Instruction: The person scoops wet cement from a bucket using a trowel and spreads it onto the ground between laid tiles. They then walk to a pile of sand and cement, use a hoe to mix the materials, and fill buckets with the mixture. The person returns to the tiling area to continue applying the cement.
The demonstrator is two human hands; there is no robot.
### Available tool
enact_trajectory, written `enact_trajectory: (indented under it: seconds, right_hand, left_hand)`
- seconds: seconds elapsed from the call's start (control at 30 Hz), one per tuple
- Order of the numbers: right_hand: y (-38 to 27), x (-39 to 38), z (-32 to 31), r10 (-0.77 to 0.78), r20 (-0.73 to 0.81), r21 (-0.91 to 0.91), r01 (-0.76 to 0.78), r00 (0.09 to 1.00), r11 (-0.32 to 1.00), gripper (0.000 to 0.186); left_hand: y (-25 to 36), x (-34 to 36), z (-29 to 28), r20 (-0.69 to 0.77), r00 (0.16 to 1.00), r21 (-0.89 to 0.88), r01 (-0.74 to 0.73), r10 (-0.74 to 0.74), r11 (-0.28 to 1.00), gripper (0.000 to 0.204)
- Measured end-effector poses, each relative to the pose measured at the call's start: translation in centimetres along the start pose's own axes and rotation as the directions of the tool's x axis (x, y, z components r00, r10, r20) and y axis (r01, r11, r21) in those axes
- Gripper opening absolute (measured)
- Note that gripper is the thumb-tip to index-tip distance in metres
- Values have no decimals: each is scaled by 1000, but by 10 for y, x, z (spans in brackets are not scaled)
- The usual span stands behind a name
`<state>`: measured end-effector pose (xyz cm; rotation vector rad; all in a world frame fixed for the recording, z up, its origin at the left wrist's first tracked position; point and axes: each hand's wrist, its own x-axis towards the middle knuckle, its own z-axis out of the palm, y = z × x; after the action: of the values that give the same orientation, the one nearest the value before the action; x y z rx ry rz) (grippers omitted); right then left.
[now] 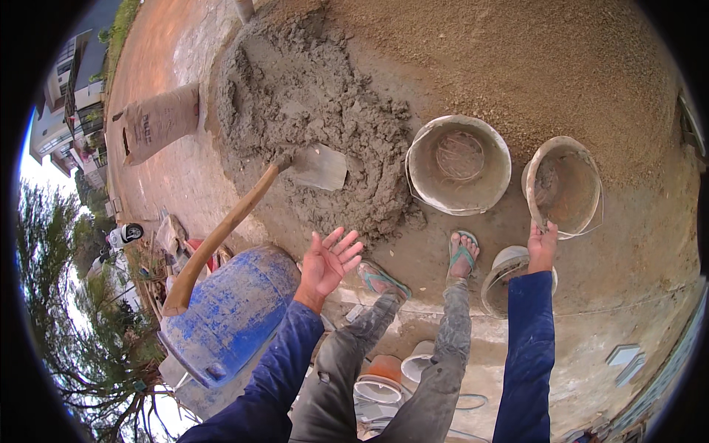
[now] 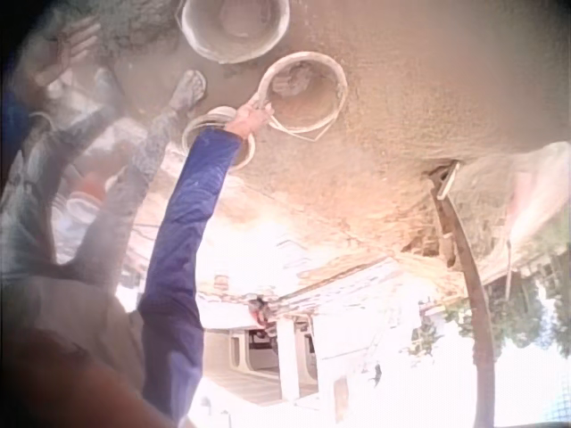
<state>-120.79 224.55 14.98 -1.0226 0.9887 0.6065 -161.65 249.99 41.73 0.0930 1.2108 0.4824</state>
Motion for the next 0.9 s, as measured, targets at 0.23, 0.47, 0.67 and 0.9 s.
enact_trajectory:
  seconds: [0.23,0.47,0.67,0.9]
  right_hand:
    - [38,-68,-21,258,-152,-524,-299,954,798,50]
    - [104,-188,20,-201,55,-924,126,978,362,34]
    - [315,-347,130,377,438,-881,307,816,360,33]
    - [489,-442,240,557,136,-990,128,820,54,66]
  left_hand:
    - [153,-191,31,62,965,-290,-228,256,930,76]
    - [193,-208,26,-13,999,-370,33,-41,928,49]
    - [188,-229,-18,-170,967,-88,179,-192,980,46]
    - [141,-244,-150,-124,971,443,237,-203,865,45]
